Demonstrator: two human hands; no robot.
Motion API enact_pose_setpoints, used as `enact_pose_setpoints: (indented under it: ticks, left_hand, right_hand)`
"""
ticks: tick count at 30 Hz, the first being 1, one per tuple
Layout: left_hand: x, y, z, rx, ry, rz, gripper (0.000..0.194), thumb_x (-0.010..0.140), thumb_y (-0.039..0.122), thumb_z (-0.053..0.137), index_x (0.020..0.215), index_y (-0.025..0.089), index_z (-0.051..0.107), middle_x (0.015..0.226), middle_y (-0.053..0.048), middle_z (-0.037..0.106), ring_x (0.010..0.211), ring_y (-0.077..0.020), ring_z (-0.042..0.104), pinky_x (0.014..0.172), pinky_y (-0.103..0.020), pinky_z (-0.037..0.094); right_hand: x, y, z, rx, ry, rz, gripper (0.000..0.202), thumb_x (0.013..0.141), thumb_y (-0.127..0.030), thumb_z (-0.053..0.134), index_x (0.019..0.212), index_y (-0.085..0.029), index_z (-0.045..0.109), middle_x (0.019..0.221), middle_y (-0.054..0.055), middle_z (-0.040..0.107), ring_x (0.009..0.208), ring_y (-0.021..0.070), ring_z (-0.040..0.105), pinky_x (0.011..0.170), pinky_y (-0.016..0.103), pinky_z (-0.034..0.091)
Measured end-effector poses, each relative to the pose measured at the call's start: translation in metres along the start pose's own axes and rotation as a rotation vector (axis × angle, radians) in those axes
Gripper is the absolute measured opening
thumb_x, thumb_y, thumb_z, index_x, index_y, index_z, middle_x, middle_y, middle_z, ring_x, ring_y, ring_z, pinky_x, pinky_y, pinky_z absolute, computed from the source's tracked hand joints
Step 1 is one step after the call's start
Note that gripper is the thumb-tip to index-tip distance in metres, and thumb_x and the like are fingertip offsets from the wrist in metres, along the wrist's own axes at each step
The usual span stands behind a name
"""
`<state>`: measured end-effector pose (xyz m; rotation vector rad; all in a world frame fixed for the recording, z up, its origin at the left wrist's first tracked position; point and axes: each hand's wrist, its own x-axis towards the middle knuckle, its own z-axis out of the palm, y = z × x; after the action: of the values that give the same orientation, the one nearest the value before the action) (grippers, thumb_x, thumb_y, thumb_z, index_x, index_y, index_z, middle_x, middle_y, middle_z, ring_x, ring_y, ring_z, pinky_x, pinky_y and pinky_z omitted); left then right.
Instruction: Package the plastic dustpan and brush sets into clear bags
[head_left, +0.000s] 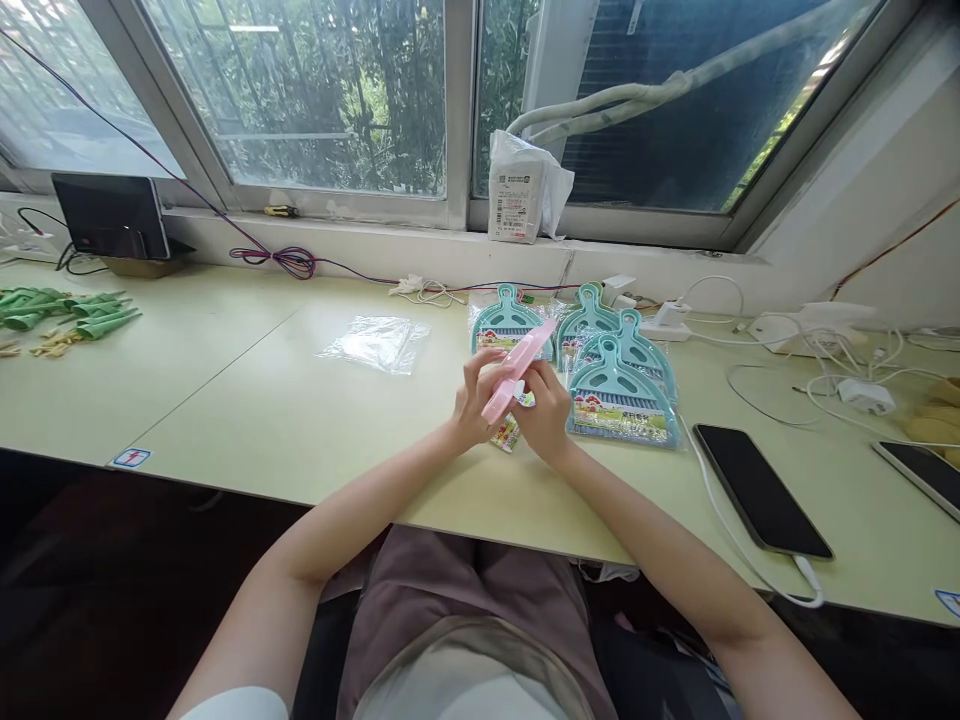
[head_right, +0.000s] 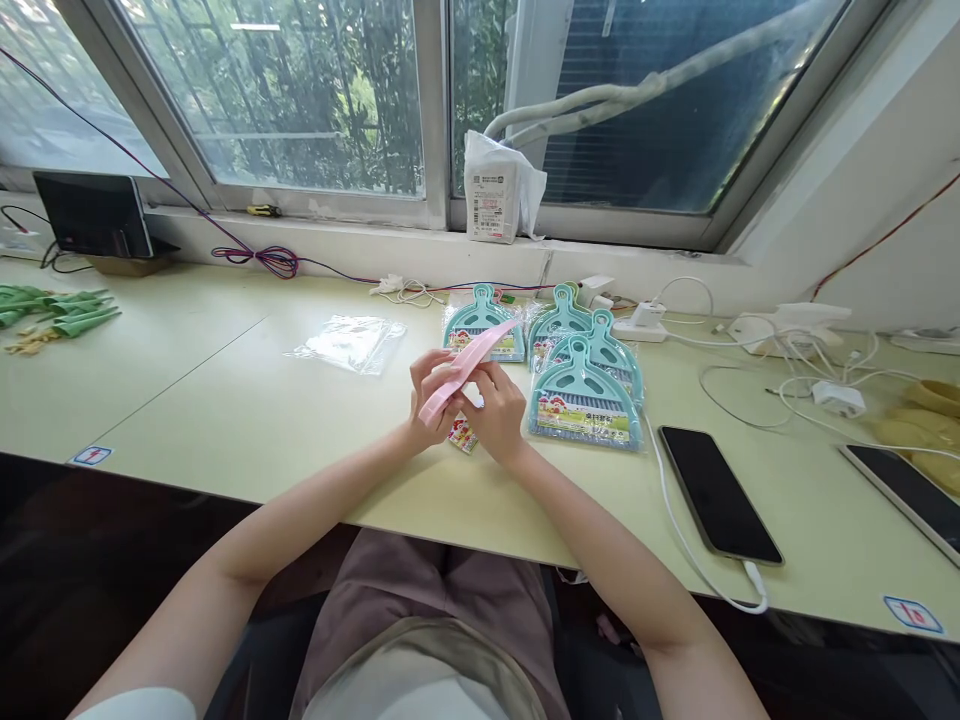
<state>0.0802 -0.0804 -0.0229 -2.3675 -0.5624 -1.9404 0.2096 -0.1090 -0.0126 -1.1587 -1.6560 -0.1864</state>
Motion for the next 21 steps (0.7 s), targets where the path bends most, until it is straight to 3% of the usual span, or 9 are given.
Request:
enact_pose_setpoints:
  ticks: [3, 6, 9, 13, 18, 21]
  left_hand:
    - [0.002, -0.001, -0.004, 0.002, -0.068, -0.007, 0.044, 0.097, 0.051, 0.032, 0.134, 0.028, 0.039, 0.134, -0.015, 0.040, 0.126, -0.0270, 0.050, 0.094, -0.043, 0.050]
    - [0.005, -0.006, -0.008, 0.026, -0.150, 0.028, 0.049, 0.097, 0.055, 0.029, 0.135, 0.027, 0.042, 0.136, -0.016, 0.044, 0.126, -0.0263, 0.052, 0.090, -0.040, 0.052]
    - [0.008, -0.012, -0.011, 0.064, -0.131, 0.138, 0.046, 0.097, 0.051, 0.035, 0.135, 0.027, 0.046, 0.131, -0.014, 0.053, 0.125, -0.0247, 0.052, 0.095, -0.040, 0.050]
    - [0.011, -0.018, -0.013, 0.070, -0.104, 0.210, 0.043, 0.097, 0.044, 0.040, 0.136, 0.026, 0.046, 0.129, -0.013, 0.058, 0.125, -0.0233, 0.052, 0.098, -0.040, 0.049]
    - [0.013, -0.031, -0.023, 0.179, -0.156, 0.183, 0.042, 0.094, 0.053, 0.037, 0.120, 0.026, 0.056, 0.125, -0.011, 0.062, 0.122, -0.0242, 0.054, 0.107, -0.045, 0.039]
    - [0.012, -0.044, -0.031, 0.214, -0.171, 0.194, 0.039, 0.093, 0.055, 0.038, 0.111, 0.027, 0.058, 0.118, -0.008, 0.066, 0.116, -0.0228, 0.058, 0.109, -0.046, 0.035]
  right_hand:
    - [0.001, 0.002, 0.000, 0.085, 0.007, 0.024, 0.007, 0.083, -0.029, 0.059, 0.082, -0.022, 0.061, 0.083, 0.003, 0.060, 0.062, 0.0134, 0.053, 0.059, 0.027, 0.044]
    - [0.008, 0.001, -0.003, 0.170, -0.082, 0.042, 0.008, 0.078, -0.024, 0.061, 0.086, -0.022, 0.062, 0.089, 0.003, 0.060, 0.062, 0.0125, 0.053, 0.057, 0.027, 0.046]
    - [0.016, -0.002, -0.005, 0.262, -0.179, 0.080, 0.017, 0.072, -0.022, 0.063, 0.090, -0.023, 0.062, 0.094, 0.004, 0.060, 0.062, 0.0119, 0.053, 0.058, 0.028, 0.049]
    - [0.023, -0.004, -0.006, 0.437, -0.212, 0.145, 0.019, 0.068, -0.021, 0.065, 0.086, -0.023, 0.062, 0.093, 0.003, 0.059, 0.063, 0.0120, 0.057, 0.061, 0.030, 0.055]
    - [0.022, -0.002, -0.004, 0.569, -0.249, 0.229, 0.016, 0.064, -0.024, 0.070, 0.079, -0.022, 0.063, 0.093, 0.002, 0.059, 0.063, 0.0116, 0.058, 0.058, 0.029, 0.057]
    - [0.020, -0.003, -0.003, 0.581, -0.258, 0.189, 0.010, 0.069, -0.026, 0.068, 0.077, -0.022, 0.063, 0.091, 0.001, 0.058, 0.063, 0.0106, 0.058, 0.057, 0.028, 0.056]
